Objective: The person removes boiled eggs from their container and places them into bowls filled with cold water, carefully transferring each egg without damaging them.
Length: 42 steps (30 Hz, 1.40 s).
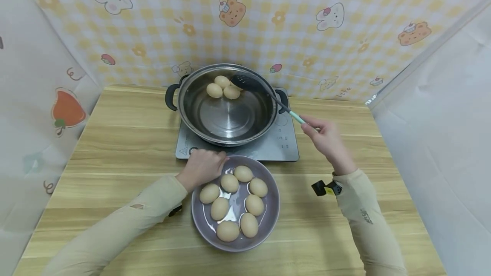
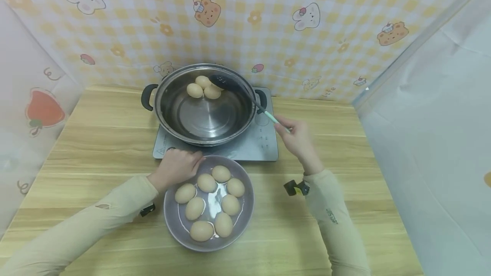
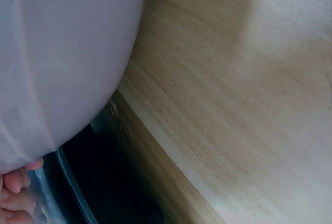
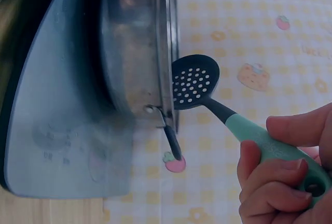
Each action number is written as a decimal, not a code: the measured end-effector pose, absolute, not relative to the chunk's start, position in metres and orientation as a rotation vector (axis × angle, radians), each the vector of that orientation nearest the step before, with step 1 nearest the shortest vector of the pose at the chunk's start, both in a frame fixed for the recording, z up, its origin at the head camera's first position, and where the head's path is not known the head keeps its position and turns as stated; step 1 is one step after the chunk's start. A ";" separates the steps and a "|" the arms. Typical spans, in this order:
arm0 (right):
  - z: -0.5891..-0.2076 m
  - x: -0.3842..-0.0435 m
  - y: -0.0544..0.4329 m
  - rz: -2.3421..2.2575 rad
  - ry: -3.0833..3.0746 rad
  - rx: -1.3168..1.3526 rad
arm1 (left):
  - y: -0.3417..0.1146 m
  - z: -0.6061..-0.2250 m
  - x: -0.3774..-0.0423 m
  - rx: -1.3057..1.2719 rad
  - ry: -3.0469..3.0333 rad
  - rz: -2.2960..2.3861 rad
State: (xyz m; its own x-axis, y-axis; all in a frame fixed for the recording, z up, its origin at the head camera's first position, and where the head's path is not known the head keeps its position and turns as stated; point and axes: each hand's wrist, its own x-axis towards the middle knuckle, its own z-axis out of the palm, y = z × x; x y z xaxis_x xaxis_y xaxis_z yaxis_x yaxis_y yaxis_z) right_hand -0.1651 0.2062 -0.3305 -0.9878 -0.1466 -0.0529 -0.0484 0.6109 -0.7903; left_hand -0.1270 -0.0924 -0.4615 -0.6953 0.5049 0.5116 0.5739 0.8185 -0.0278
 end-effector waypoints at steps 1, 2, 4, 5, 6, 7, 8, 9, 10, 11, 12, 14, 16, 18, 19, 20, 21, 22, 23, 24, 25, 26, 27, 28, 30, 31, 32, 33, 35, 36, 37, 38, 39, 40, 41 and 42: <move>-0.332 -0.167 0.204 -1.315 2.722 -0.174 | -0.092 -0.462 -0.127 -0.795 -2.492 -0.182; -0.333 -0.168 0.201 -1.306 2.724 -0.184 | -0.092 -0.462 -0.127 -0.793 -2.489 -0.185; -0.336 -0.170 0.197 -1.290 2.731 -0.205 | -0.091 -0.462 -0.127 -0.793 -2.490 -0.187; -0.337 -0.170 0.195 -1.291 2.729 -0.214 | -0.091 -0.462 -0.127 -0.795 -2.490 -0.190; -0.337 -0.170 0.194 -1.286 2.728 -0.222 | -0.091 -0.462 -0.127 -0.797 -2.492 -0.190; -0.338 -0.170 0.193 -1.286 2.723 -0.231 | -0.091 -0.462 -0.127 -0.800 -2.492 -0.192; -0.339 -0.169 0.191 -1.284 2.721 -0.248 | -0.091 -0.462 -0.127 -0.801 -2.493 -0.194; -0.340 -0.168 0.190 -1.281 2.715 -0.259 | -0.091 -0.462 -0.127 -0.802 -2.494 -0.193; -0.340 -0.167 0.189 -1.280 2.702 -0.262 | -0.091 -0.462 -0.127 -0.801 -2.494 -0.194; -0.340 -0.165 0.187 -1.273 2.694 -0.267 | -0.091 -0.461 -0.127 -0.801 -2.494 -0.193; -0.341 -0.164 0.186 -1.258 2.692 -0.282 | -0.091 -0.461 -0.127 -0.800 -2.493 -0.190; -0.342 -0.161 0.182 -1.239 2.686 -0.316 | -0.091 -0.461 -0.127 -0.798 -2.489 -0.186; -0.342 -0.157 0.180 -1.220 2.678 -0.344 | -0.092 -0.461 -0.127 -0.799 -2.487 -0.186; -0.342 -0.154 0.177 -1.200 2.676 -0.390 | -0.092 -0.462 -0.127 -0.801 -2.485 -0.185; -0.342 -0.152 0.176 -1.194 2.671 -0.407 | -0.092 -0.462 -0.127 -0.802 -2.486 -0.185; -0.341 -0.150 0.175 -1.190 2.665 -0.427 | -0.092 -0.462 -0.128 -0.802 -2.486 -0.185; -0.341 -0.149 0.173 -1.186 2.657 -0.442 | -0.091 -0.462 -0.128 -0.802 -2.487 -0.188; -0.340 -0.147 0.172 -1.182 2.648 -0.458 | -0.091 -0.462 -0.128 -0.802 -2.489 -0.190; -0.338 -0.145 0.171 -1.178 2.643 -0.474 | -0.091 -0.461 -0.128 -0.801 -2.491 -0.191; -0.338 -0.143 0.170 -1.178 2.635 -0.488 | -0.091 -0.461 -0.128 -0.801 -2.491 -0.193; -0.336 -0.142 0.170 -1.178 2.625 -0.500 | -0.091 -0.461 -0.128 -0.802 -2.494 -0.196; -0.336 -0.140 0.169 -1.180 2.614 -0.506 | -0.091 -0.461 -0.128 -0.803 -2.495 -0.197; -0.335 -0.138 0.168 -1.176 2.610 -0.512 | -0.091 -0.461 -0.128 -0.804 -2.497 -0.199; -0.335 -0.137 0.168 -1.174 2.606 -0.522 | -0.091 -0.461 -0.128 -0.805 -2.499 -0.198; -0.335 -0.134 0.168 -1.155 2.607 -0.532 | -0.091 -0.461 -0.129 -0.805 -2.501 -0.195; -0.334 -0.133 0.168 -1.139 2.613 -0.536 | -0.091 -0.462 -0.129 -0.805 -2.502 -0.194; -0.334 -0.131 0.168 -1.124 2.622 -0.545 | -0.091 -0.462 -0.129 -0.804 -2.502 -0.192; -0.334 -0.130 0.168 -1.109 2.630 -0.560 | -0.091 -0.462 -0.129 -0.804 -2.504 -0.190; -0.333 -0.127 0.169 -1.077 2.643 -0.580 | -0.091 -0.461 -0.129 -0.804 -2.507 -0.188; -0.331 -0.125 0.169 -1.066 2.645 -0.589 | -0.091 -0.461 -0.129 -0.804 -2.507 -0.188; -0.331 -0.124 0.170 -1.061 2.645 -0.605 | -0.091 -0.461 -0.129 -0.804 -2.505 -0.188; -0.330 -0.122 0.170 -1.061 2.640 -0.618 | -0.091 -0.461 -0.129 -0.804 -2.504 -0.188; -0.330 -0.121 0.171 -1.060 2.634 -0.628 | -0.091 -0.461 -0.128 -0.805 -2.504 -0.188; -0.329 -0.120 0.171 -1.056 2.628 -0.631 | -0.091 -0.460 -0.128 -0.806 -2.503 -0.186; -0.329 -0.119 0.172 -1.058 2.618 -0.633 | -0.091 -0.461 -0.128 -0.806 -2.503 -0.183; -0.328 -0.118 0.173 -1.060 2.606 -0.634 | -0.091 -0.461 -0.129 -0.807 -2.503 -0.181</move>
State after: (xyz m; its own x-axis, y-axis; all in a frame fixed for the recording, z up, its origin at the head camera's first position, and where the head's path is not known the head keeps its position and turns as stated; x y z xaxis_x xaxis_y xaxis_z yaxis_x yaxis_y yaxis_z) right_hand -0.1177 0.1731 -0.3283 -0.8719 -0.4843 -0.0717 -0.2966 0.6391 -0.7096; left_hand -0.1286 -0.0912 -0.4608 -0.6993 0.5114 0.4994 0.5780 0.8156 -0.0258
